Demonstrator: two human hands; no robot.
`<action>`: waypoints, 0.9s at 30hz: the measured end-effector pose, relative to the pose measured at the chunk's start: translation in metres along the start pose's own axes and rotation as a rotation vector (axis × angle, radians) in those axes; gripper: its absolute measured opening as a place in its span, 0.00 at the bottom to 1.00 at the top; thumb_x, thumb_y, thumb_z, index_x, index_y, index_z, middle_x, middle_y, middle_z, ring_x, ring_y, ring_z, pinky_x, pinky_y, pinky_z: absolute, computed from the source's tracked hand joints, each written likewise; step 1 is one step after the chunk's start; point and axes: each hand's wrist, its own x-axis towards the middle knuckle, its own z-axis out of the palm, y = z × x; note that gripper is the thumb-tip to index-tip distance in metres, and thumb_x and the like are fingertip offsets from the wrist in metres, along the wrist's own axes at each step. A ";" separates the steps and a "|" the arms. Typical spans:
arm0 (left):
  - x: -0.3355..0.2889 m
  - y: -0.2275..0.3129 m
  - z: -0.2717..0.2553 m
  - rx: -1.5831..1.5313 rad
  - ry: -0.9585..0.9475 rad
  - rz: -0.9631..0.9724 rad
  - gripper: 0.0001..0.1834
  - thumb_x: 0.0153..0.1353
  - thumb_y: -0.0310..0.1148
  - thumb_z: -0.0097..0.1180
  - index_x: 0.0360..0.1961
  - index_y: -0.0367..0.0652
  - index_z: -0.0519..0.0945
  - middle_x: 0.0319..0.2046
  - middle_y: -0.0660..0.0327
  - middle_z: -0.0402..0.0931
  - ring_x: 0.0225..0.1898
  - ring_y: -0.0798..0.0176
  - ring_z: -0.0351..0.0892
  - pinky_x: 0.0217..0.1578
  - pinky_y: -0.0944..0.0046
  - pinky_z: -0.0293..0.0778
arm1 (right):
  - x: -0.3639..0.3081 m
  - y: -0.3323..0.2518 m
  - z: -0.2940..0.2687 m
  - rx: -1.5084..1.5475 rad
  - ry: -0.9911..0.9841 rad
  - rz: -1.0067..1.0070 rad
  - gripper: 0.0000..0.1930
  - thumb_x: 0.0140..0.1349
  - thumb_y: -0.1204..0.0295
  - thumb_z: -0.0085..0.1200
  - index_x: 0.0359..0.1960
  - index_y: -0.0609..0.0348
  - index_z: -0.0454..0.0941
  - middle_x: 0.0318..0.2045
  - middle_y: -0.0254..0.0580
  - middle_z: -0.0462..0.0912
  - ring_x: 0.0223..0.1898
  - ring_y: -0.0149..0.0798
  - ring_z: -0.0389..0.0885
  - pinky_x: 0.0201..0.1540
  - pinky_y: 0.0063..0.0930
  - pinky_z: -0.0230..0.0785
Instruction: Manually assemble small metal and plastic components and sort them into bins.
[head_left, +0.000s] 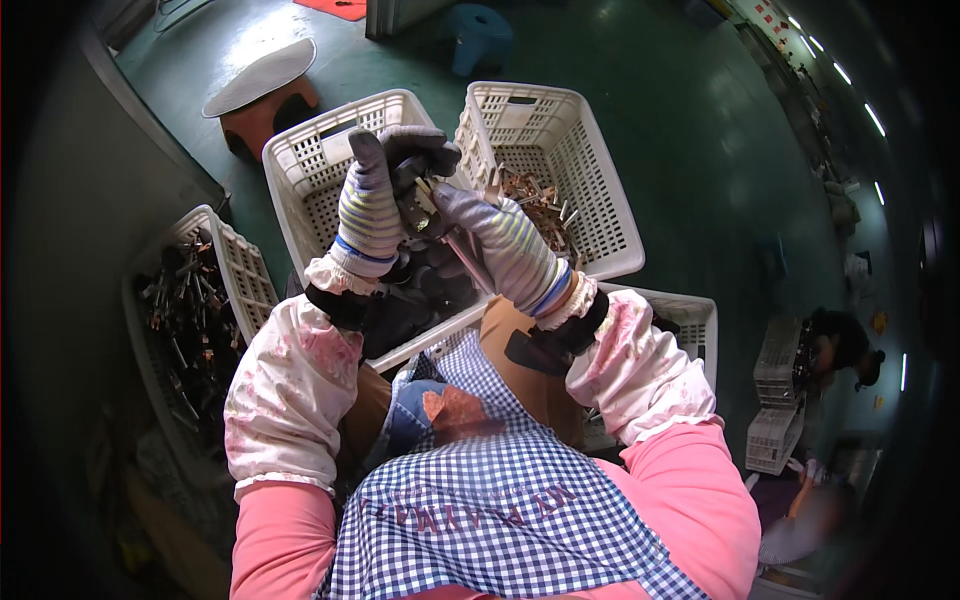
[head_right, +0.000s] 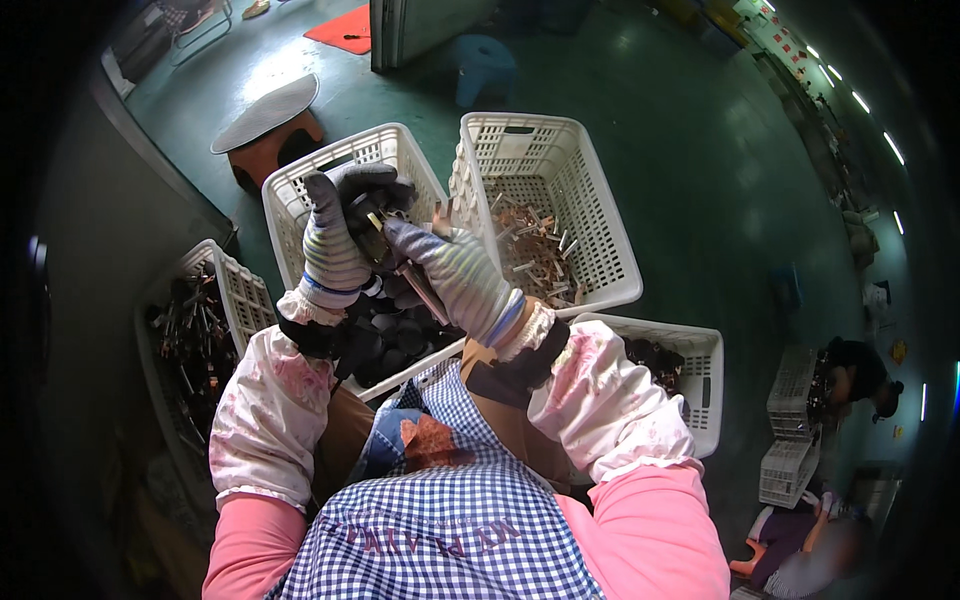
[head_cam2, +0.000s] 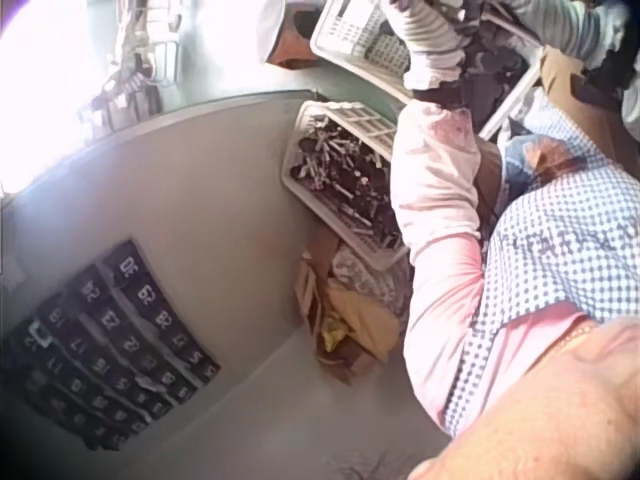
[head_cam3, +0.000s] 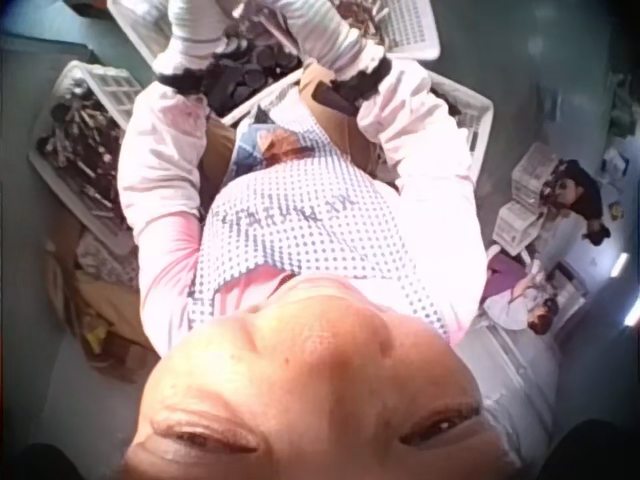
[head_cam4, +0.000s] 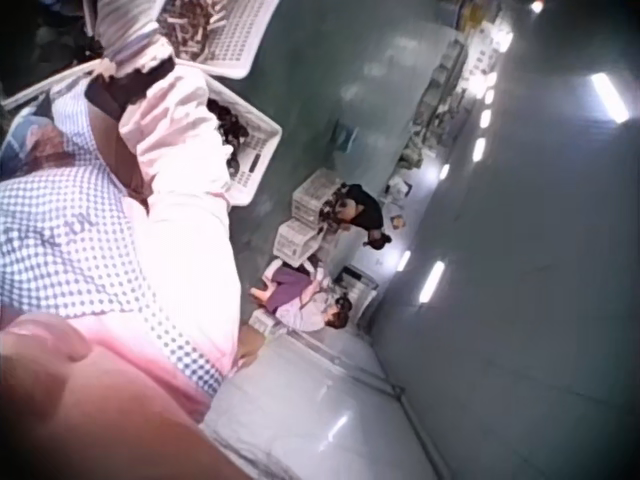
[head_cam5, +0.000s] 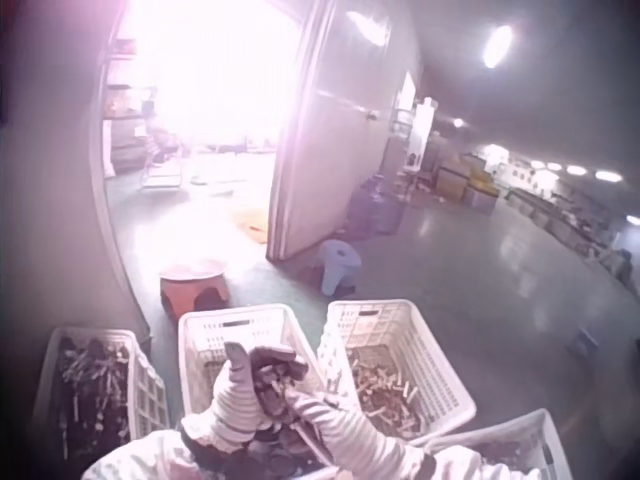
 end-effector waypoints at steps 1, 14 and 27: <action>0.000 0.000 0.000 0.049 -0.036 -0.003 0.50 0.56 0.79 0.35 0.46 0.36 0.78 0.41 0.54 0.82 0.45 0.61 0.80 0.51 0.59 0.75 | -0.001 -0.002 0.000 0.011 0.012 0.014 0.16 0.67 0.60 0.58 0.47 0.59 0.79 0.32 0.35 0.83 0.28 0.29 0.83 0.27 0.24 0.81; 0.002 -0.014 0.013 0.093 -0.245 0.069 0.50 0.60 0.76 0.33 0.60 0.39 0.72 0.56 0.56 0.75 0.54 0.60 0.75 0.57 0.58 0.71 | -0.001 -0.005 -0.039 0.102 -0.043 -0.048 0.15 0.66 0.64 0.55 0.47 0.62 0.78 0.35 0.42 0.83 0.33 0.36 0.85 0.33 0.28 0.82; 0.030 -0.034 -0.039 0.094 -0.285 -0.011 0.42 0.69 0.65 0.38 0.62 0.33 0.71 0.59 0.49 0.74 0.59 0.51 0.72 0.62 0.51 0.63 | -0.237 0.030 -0.316 -0.435 0.938 0.032 0.21 0.59 0.51 0.65 0.44 0.54 0.85 0.29 0.29 0.82 0.26 0.26 0.74 0.29 0.22 0.65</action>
